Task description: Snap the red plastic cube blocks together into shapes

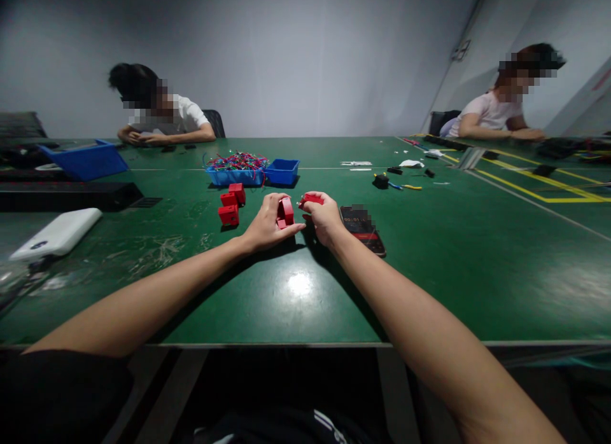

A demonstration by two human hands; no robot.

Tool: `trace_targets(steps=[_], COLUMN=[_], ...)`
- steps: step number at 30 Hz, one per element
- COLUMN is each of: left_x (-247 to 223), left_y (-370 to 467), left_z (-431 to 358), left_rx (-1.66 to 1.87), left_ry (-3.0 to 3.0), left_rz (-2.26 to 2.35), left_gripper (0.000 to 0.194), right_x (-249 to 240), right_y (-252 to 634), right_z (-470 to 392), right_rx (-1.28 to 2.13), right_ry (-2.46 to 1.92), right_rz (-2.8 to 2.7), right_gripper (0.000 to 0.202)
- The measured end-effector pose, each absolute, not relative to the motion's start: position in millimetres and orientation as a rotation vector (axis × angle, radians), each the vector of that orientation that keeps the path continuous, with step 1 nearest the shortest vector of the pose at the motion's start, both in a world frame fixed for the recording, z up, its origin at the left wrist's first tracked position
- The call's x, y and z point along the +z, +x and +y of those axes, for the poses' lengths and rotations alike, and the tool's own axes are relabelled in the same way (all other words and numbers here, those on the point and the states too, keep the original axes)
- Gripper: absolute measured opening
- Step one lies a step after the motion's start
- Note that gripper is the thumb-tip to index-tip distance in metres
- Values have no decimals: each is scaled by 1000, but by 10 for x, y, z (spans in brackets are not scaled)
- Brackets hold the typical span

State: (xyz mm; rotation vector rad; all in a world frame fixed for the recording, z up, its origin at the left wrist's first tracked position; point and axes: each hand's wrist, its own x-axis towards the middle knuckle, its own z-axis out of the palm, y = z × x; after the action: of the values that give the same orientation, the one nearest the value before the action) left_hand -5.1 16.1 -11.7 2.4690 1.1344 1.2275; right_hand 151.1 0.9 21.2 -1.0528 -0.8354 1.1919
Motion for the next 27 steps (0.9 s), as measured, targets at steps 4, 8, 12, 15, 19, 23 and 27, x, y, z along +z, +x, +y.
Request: trace_targets(steps=[4,8,12,15,19,23,27], left_x=[-116,-117,-114,-112,-112,-112,-112], left_y=[-51,-47,-47,-48,-50,-54,-55], left_z=[159,156,155,154,154,157,156], left_rx=[1221,1229,1217,1216,1220,1213,1213], left_ry=[2466,2470,2484,2481,2476,2474,2484], left_rz=[1127,1122,1126,1132,1128,1125,1124], left_gripper=[72,71,70,68,69,69,71], right_x=[253,281,282,276,238,156,91], right_y=[1501,1495,1482,1476,1482,1492,1517], right_z=[-14,-20,-25,-32,-13,36,76], right_rx=[1285,1324,1328,1318,1293,1232,1197], right_ry=[-978,-991,-1019,-1010,-970,-962,-961], right_rz=[-773,-674,-674,-697,-731,-749,-854], right_gripper=[27,13,11,17,29,43,31])
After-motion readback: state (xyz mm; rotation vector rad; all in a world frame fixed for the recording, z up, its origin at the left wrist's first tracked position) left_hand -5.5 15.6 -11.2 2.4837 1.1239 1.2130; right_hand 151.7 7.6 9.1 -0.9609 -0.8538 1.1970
